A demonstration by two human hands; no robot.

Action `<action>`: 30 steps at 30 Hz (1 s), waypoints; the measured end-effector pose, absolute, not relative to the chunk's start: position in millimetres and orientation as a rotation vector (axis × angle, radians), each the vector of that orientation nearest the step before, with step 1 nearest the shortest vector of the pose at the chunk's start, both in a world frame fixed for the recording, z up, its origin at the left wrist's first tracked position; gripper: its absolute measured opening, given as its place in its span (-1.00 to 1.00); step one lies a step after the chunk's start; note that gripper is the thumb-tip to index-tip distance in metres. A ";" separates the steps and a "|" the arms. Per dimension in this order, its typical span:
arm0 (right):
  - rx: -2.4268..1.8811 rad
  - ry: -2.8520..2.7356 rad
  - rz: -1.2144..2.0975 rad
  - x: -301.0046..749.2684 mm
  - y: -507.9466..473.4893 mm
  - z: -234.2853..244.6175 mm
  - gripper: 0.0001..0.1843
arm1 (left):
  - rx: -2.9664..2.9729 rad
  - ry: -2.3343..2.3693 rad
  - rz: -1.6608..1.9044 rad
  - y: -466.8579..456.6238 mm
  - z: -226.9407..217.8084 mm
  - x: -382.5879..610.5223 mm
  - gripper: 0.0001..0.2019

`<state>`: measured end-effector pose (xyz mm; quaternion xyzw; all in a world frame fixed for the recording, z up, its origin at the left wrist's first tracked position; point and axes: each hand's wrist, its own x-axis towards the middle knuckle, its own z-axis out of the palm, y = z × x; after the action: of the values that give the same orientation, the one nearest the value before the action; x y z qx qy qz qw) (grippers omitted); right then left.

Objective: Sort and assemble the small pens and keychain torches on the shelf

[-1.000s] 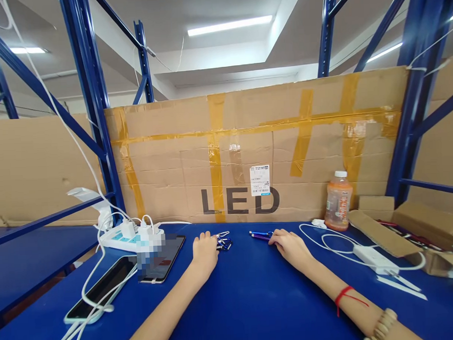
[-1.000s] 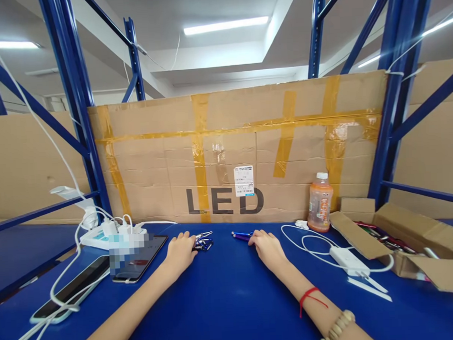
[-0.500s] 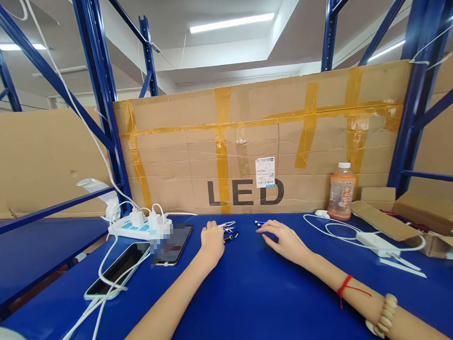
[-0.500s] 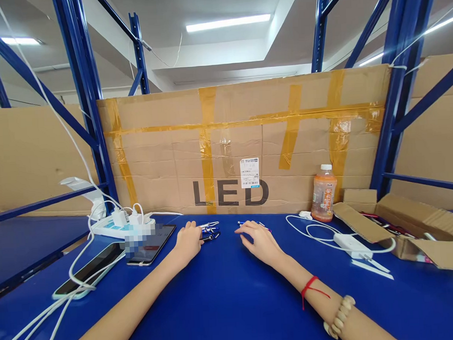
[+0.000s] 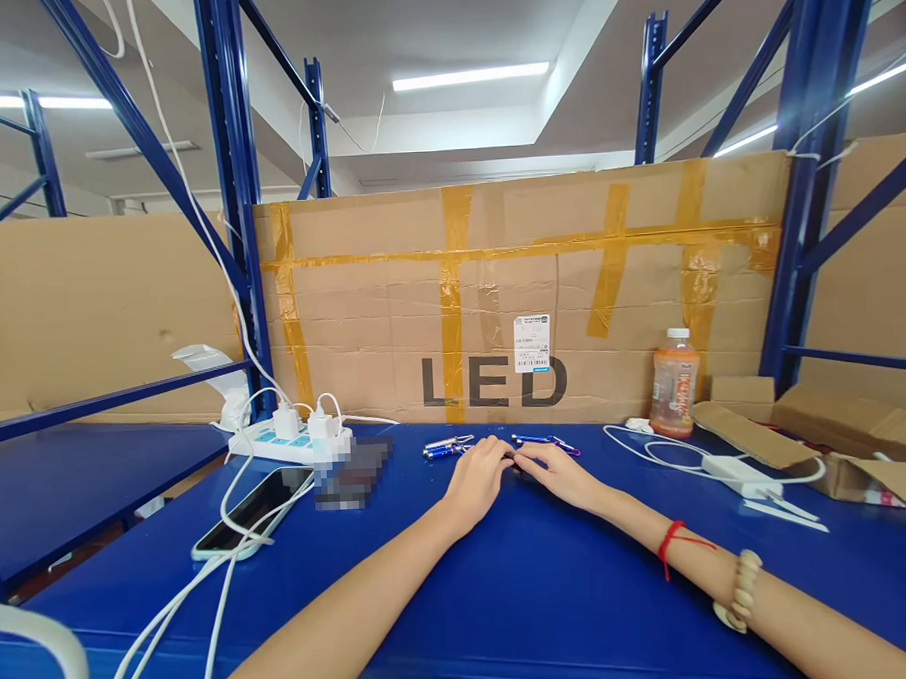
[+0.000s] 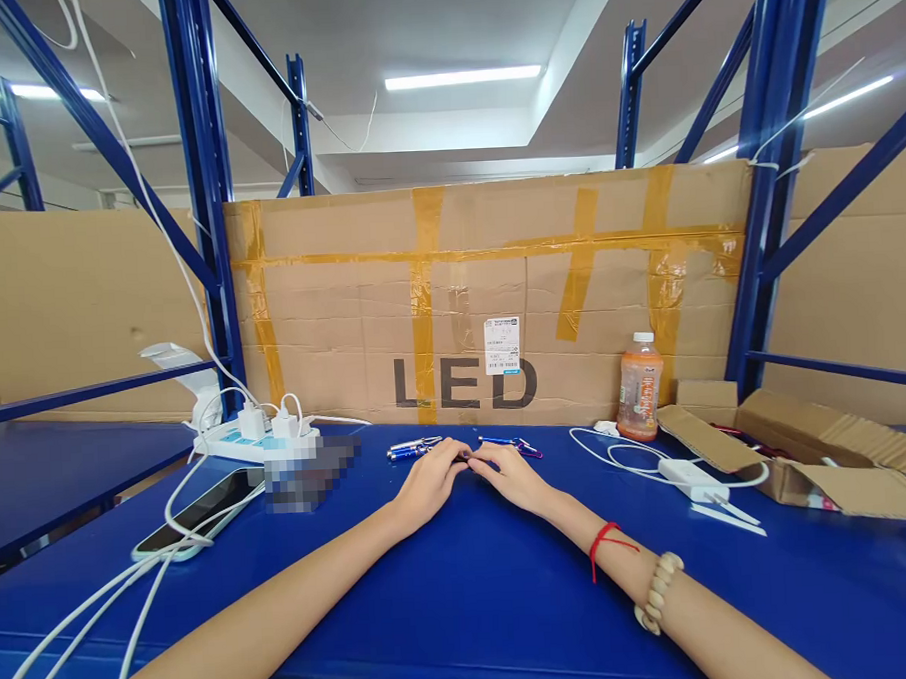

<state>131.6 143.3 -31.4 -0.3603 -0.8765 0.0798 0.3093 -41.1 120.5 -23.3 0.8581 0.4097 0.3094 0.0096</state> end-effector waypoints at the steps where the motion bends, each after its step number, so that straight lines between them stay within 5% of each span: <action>1: -0.937 -2.307 0.210 132.2 144.7 -31.8 -0.59 | 2.626 1.230 0.998 122.2 -25.3 -41.7 -0.74; 13: -1.063 -2.152 0.134 133.2 143.6 -25.7 -0.93 | 2.416 1.332 0.867 130.1 -17.3 -33.7 -0.62; 24: -1.162 -2.143 0.315 122.9 156.3 -36.3 -0.62 | 2.380 1.341 0.756 145.5 -16.2 -36.0 -0.62; 30: -1.104 -1.911 0.870 119.8 166.3 -32.9 -0.45 | 2.329 1.375 0.760 151.5 -18.2 -37.1 -0.64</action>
<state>119.8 166.3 -32.9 -0.4313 -0.7468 0.3398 0.3752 -37.1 151.5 -18.2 0.8177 0.4825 0.2669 0.1653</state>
